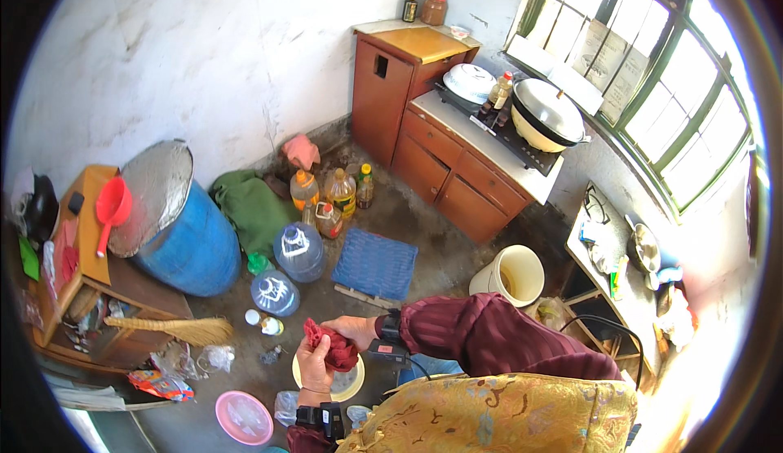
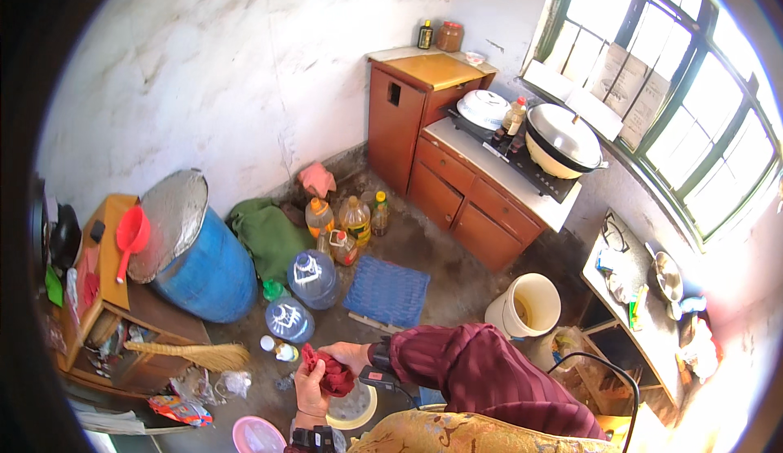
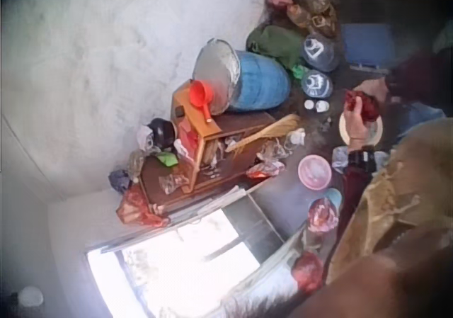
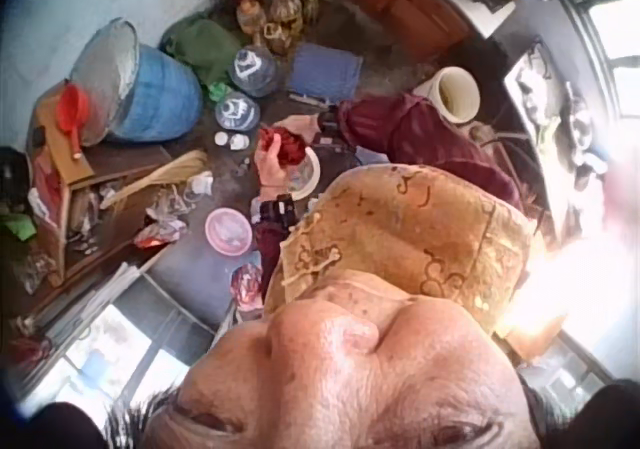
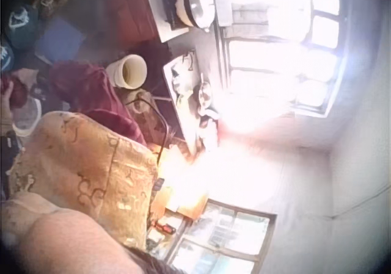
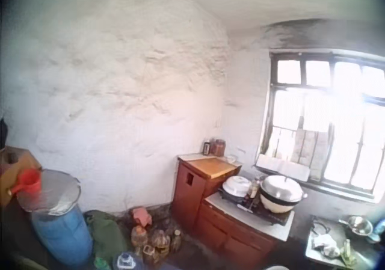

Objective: The person washes a red cloth in a basin of water, wrings it out, and wipes a yellow countertop and a white tiled surface. The person repeats the washing and wiping cycle and briefly handles a small white paper.

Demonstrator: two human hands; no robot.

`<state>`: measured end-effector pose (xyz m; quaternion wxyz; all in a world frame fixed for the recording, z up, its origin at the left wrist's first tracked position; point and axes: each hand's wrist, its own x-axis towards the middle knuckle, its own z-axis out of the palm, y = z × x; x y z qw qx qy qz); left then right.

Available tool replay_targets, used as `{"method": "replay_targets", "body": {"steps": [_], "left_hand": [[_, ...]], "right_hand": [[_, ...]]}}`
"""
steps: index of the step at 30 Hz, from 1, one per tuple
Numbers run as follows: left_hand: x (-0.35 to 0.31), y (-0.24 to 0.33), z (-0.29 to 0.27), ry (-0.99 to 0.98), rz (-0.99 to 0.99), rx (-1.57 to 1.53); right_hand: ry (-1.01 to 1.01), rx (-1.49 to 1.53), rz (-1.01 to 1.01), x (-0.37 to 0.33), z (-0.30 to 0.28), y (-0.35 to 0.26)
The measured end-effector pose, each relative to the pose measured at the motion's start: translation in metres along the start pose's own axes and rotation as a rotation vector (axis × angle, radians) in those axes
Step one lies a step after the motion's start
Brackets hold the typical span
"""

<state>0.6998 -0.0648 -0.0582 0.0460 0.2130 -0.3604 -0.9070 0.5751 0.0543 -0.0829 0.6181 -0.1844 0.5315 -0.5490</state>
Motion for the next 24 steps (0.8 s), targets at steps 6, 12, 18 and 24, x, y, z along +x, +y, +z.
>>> {"method": "replay_targets", "body": {"steps": [6, 12, 18, 24], "left_hand": [[0.052, -0.050, 0.091, 0.043, 0.086, 0.259], [0.126, -0.098, 0.194, 0.012, -0.004, 0.242], [0.180, -0.139, 0.287, 0.025, -0.230, 0.197], [0.242, -0.183, 0.354, -0.224, -0.489, -0.309]], "right_hand": [[0.020, -0.796, -0.510, -0.077, -0.120, -0.009], [-0.039, 0.695, -0.019, -0.189, -0.248, -0.021], [0.068, 0.781, -0.365, -0.258, -0.308, -0.063], [0.172, 0.688, -0.386, -0.286, -0.337, -0.100]]}}
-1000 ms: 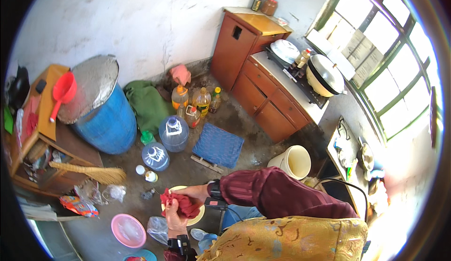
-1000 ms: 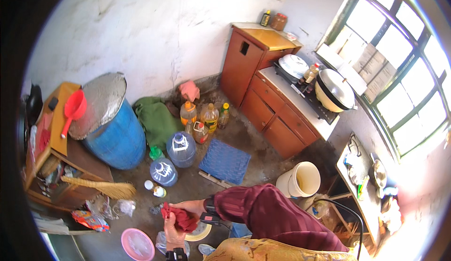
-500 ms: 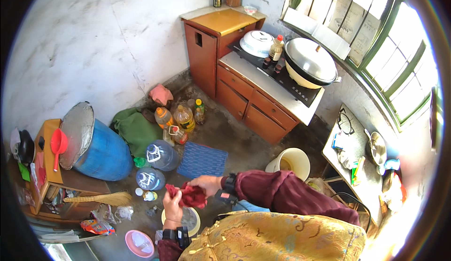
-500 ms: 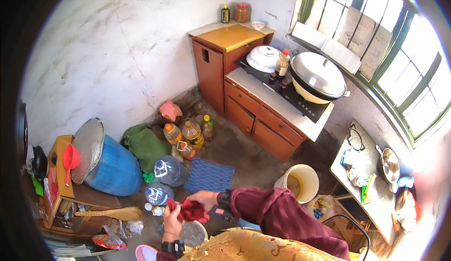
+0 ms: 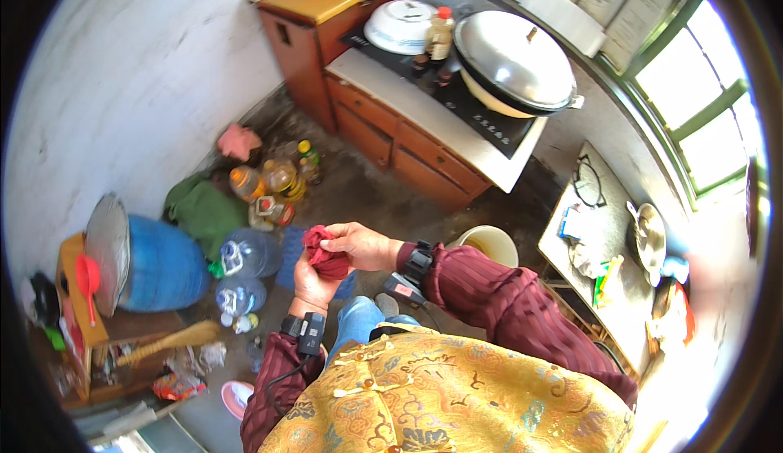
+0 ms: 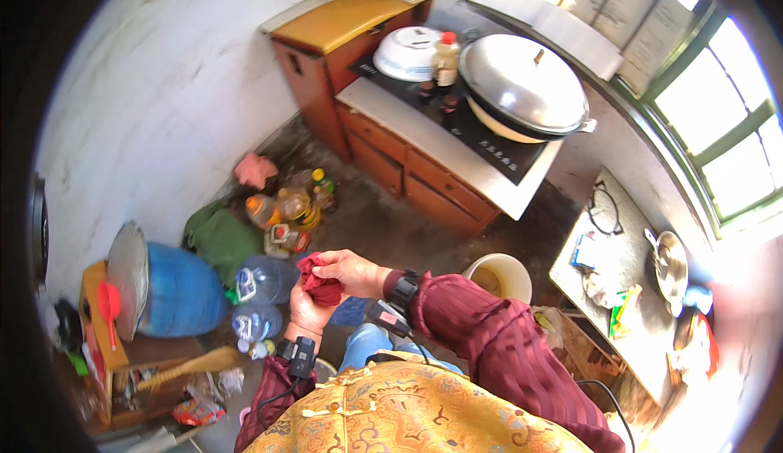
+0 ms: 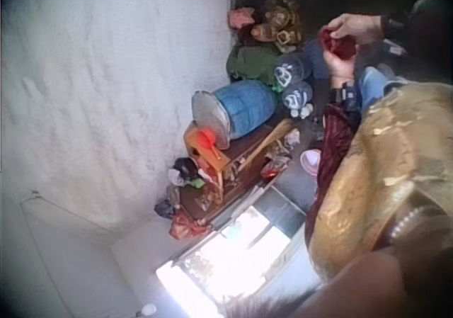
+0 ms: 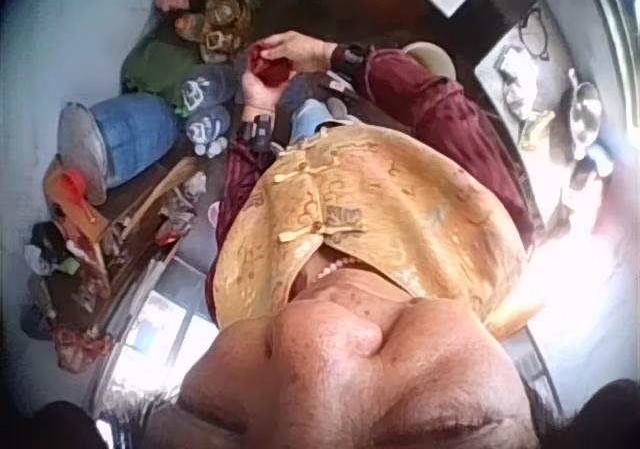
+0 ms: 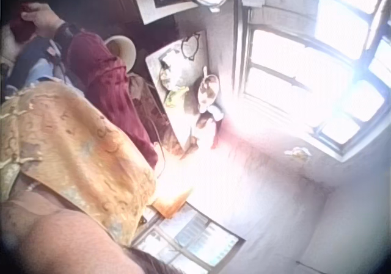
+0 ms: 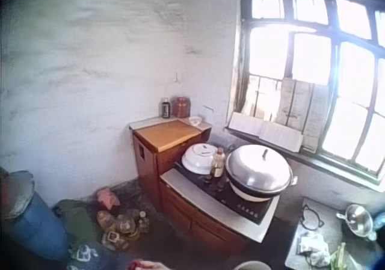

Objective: The person washes a red cloth in a basin of water, wrings it out, and wipes a yellow countertop and a white tiled surface. The person repeats the washing and wiping cycle and briefly handles a small white paper.

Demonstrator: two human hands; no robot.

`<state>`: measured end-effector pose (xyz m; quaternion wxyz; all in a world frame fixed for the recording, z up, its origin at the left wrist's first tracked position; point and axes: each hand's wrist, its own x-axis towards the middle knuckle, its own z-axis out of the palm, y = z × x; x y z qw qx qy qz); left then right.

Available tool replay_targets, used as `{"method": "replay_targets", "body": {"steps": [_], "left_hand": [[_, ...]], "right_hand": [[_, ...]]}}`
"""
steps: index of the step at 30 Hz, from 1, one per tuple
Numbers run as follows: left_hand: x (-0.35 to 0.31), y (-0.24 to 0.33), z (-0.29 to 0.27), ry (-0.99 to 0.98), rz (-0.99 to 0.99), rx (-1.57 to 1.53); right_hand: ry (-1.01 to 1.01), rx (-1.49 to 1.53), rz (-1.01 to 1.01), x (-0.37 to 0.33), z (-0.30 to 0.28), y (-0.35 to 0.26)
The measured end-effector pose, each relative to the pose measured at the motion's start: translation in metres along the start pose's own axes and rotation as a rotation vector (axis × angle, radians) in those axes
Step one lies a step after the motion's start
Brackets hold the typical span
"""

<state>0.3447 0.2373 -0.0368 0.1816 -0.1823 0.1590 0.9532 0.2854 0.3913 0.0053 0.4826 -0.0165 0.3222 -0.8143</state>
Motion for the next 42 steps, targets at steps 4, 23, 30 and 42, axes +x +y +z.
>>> {"method": "replay_targets", "body": {"steps": [4, 23, 30, 42], "left_hand": [[0.043, -0.004, 0.015, 0.093, 0.193, 0.229], [0.196, 0.157, 0.031, 0.298, 0.197, 0.450], [0.252, 0.211, 0.080, 0.281, 0.353, 0.566], [0.460, 0.303, 0.186, 0.124, 0.742, 1.375]], "right_hand": [[0.195, -0.882, -0.201, -0.009, -0.015, -0.044], [0.285, -0.405, -0.039, 0.121, -0.121, -0.274], [0.139, -0.870, -0.709, 0.194, -0.123, -0.460], [0.685, -1.742, -0.590, 0.346, -0.222, -0.686]]}}
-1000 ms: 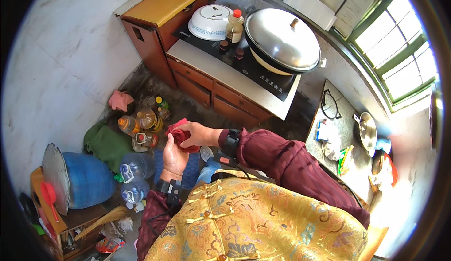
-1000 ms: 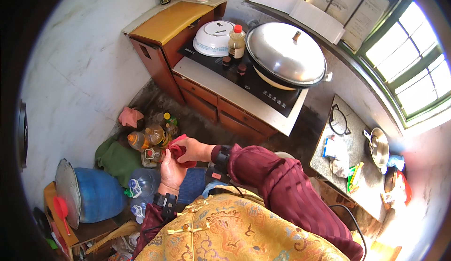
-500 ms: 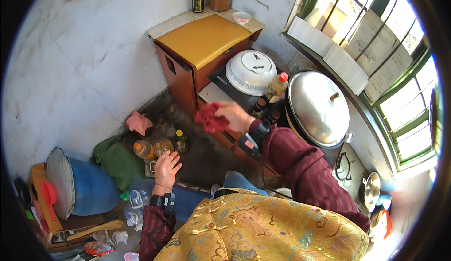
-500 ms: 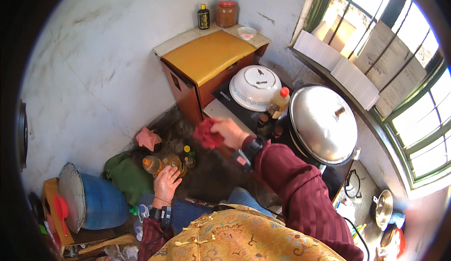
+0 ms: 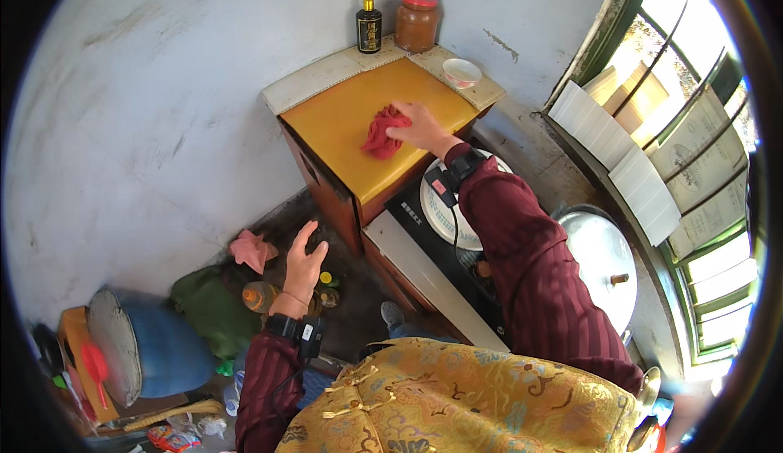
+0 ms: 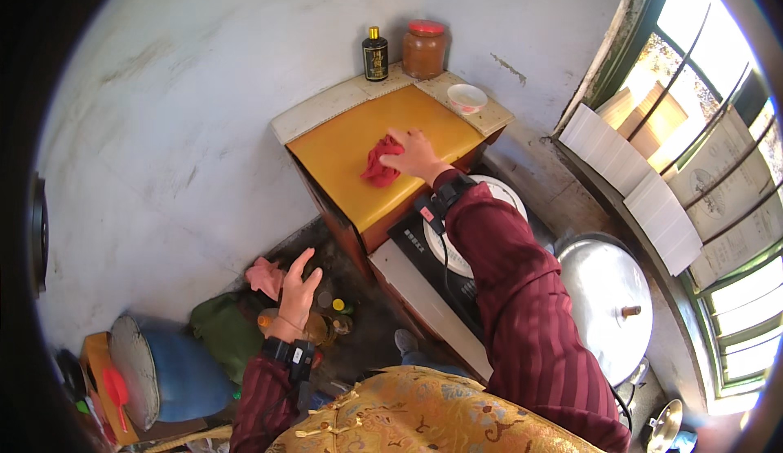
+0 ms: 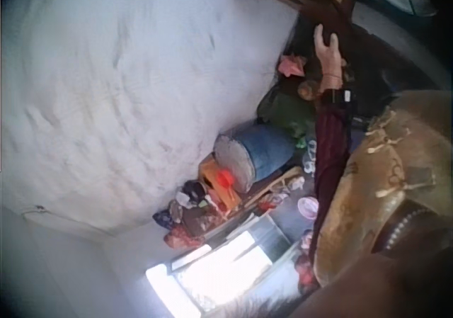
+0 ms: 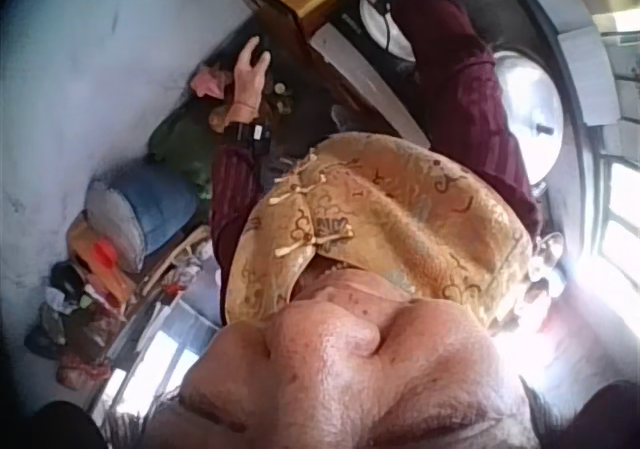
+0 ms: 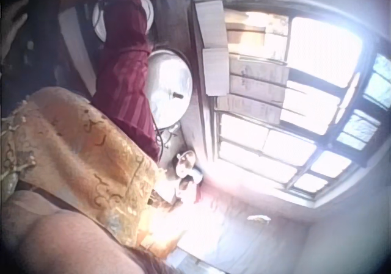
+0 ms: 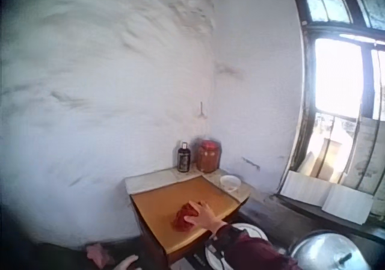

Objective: The person washes a red cloth in a basin of water, wrings it out, and wipes a yellow countertop and a white tiled surface. The person repeats the washing and wiping cycle and briefly handles a small white paper.

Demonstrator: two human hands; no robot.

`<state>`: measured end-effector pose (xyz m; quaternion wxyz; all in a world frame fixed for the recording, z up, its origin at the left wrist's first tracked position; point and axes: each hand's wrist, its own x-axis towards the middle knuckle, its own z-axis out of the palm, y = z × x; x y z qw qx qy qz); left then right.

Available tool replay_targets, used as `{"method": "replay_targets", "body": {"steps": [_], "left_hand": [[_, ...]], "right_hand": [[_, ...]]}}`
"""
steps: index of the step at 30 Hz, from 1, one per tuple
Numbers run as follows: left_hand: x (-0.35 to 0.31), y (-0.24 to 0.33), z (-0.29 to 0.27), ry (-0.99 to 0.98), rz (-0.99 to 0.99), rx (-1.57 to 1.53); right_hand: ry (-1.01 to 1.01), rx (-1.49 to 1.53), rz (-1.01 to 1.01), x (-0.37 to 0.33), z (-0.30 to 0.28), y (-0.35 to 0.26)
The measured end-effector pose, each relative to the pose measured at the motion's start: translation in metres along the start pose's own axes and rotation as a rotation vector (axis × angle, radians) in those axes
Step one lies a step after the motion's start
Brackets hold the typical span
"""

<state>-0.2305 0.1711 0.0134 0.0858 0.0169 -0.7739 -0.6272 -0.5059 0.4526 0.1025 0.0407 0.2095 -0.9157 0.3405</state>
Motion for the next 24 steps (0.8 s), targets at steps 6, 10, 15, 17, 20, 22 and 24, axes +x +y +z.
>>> {"method": "replay_targets", "body": {"steps": [6, 10, 15, 17, 20, 22, 24], "left_hand": [[0.106, -0.017, 0.032, -0.018, 0.198, 0.407], [0.147, -0.028, 0.038, -0.014, 0.272, 0.545], [0.166, -0.022, 0.036, -0.125, 0.193, 0.721], [0.166, -0.017, 0.037, -0.134, 0.205, 0.836], [0.169, -0.012, 0.035, -0.127, 0.275, 0.868], [0.173, -0.009, 0.030, -0.171, 0.289, 0.848], [0.178, -0.008, 0.023, -0.185, 0.362, 0.778]], "right_hand": [[-0.138, -0.429, -0.017, 0.024, 0.069, 0.002], [-0.083, -0.236, -0.458, -0.001, 0.103, -0.014], [-0.088, 0.015, -0.578, 0.027, 0.076, 0.052], [0.091, -0.122, -0.402, 0.061, 0.051, 0.086], [0.309, -0.417, 0.242, 0.114, 0.027, 0.100], [0.163, -0.316, 0.132, 0.122, 0.036, 0.080], [0.024, -0.222, -0.071, 0.112, 0.065, 0.045]]}}
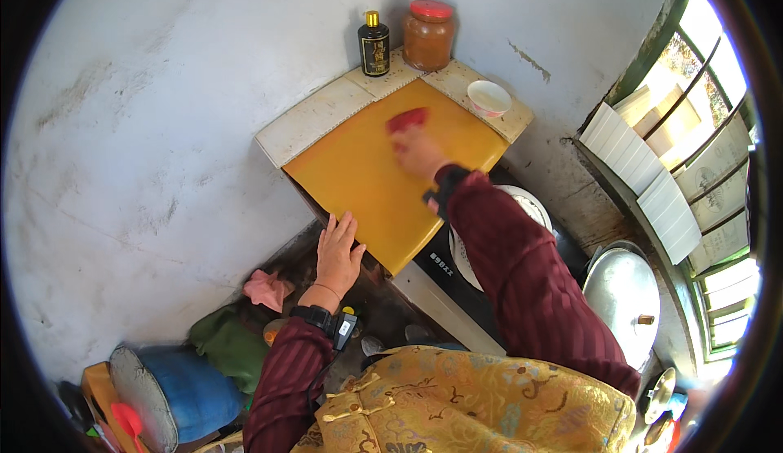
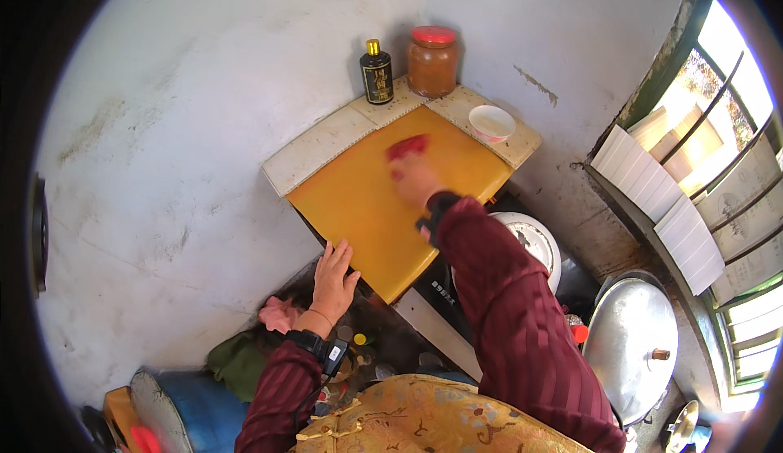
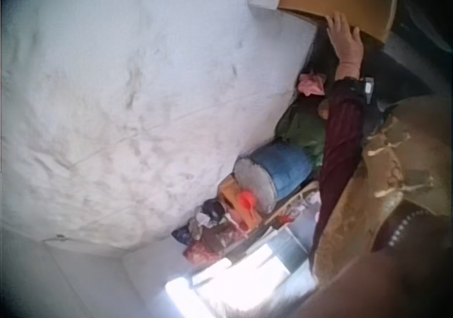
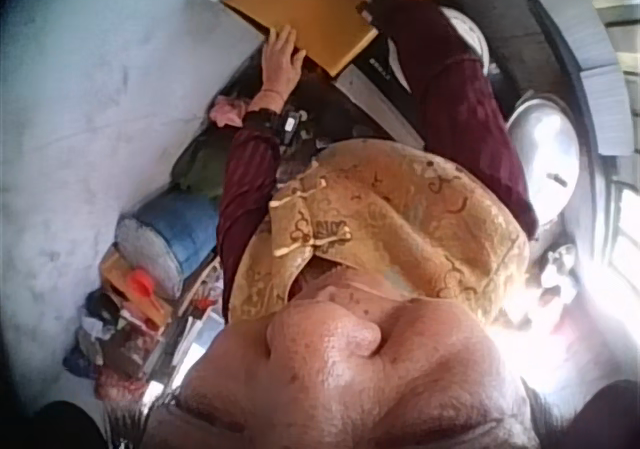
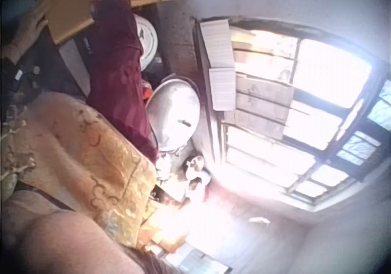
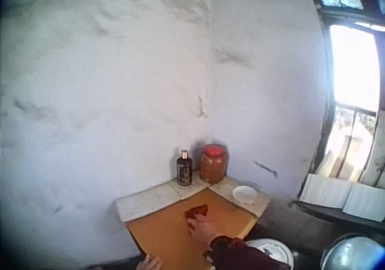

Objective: The person washes a red cloth in a basin of water, wrings it out, and wipes a yellow countertop and a white tiled surface. The person repeats the washing and wiping cycle and briefly handles a small white paper.

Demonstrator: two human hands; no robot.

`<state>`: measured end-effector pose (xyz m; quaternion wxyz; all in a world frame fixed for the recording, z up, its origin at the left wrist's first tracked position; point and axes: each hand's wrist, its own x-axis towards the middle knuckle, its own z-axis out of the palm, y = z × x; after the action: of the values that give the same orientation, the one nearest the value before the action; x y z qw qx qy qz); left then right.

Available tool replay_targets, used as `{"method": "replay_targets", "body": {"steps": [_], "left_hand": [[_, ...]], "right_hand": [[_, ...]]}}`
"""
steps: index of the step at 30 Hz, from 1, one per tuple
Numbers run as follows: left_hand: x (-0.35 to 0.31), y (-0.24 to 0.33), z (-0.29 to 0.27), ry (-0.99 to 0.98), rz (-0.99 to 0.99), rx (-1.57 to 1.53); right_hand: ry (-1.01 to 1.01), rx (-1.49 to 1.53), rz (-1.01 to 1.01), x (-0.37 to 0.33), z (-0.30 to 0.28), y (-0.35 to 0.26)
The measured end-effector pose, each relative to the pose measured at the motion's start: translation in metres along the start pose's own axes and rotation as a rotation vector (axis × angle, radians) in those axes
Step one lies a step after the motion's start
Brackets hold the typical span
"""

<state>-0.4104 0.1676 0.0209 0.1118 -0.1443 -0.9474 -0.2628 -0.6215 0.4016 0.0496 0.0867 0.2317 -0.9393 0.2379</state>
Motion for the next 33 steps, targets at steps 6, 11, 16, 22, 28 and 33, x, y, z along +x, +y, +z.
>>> {"method": "replay_targets", "body": {"steps": [6, 11, 16, 22, 28, 33], "left_hand": [[0.002, -0.014, -0.019, -0.027, 0.088, 0.021], [0.035, -0.060, -0.037, 0.162, 0.076, -0.082], [0.066, -0.123, -0.047, 0.221, -0.055, -0.075], [0.109, -0.174, -0.028, 0.371, -0.617, -0.670], [0.131, -0.179, -0.024, 0.416, -0.780, -0.838], [0.140, -0.171, -0.034, 0.505, -0.876, -0.876]], "right_hand": [[-0.099, 0.220, -0.507, -0.044, 0.045, -0.047], [0.035, -0.027, -0.080, 0.034, 0.028, 0.007], [0.136, 0.520, 0.072, 0.114, 0.035, 0.013], [0.189, 0.144, -0.069, 0.191, 0.068, 0.008], [-0.106, 0.365, -0.603, 0.165, 0.104, -0.054], [0.182, 0.352, -0.500, 0.185, 0.097, -0.021]]}}
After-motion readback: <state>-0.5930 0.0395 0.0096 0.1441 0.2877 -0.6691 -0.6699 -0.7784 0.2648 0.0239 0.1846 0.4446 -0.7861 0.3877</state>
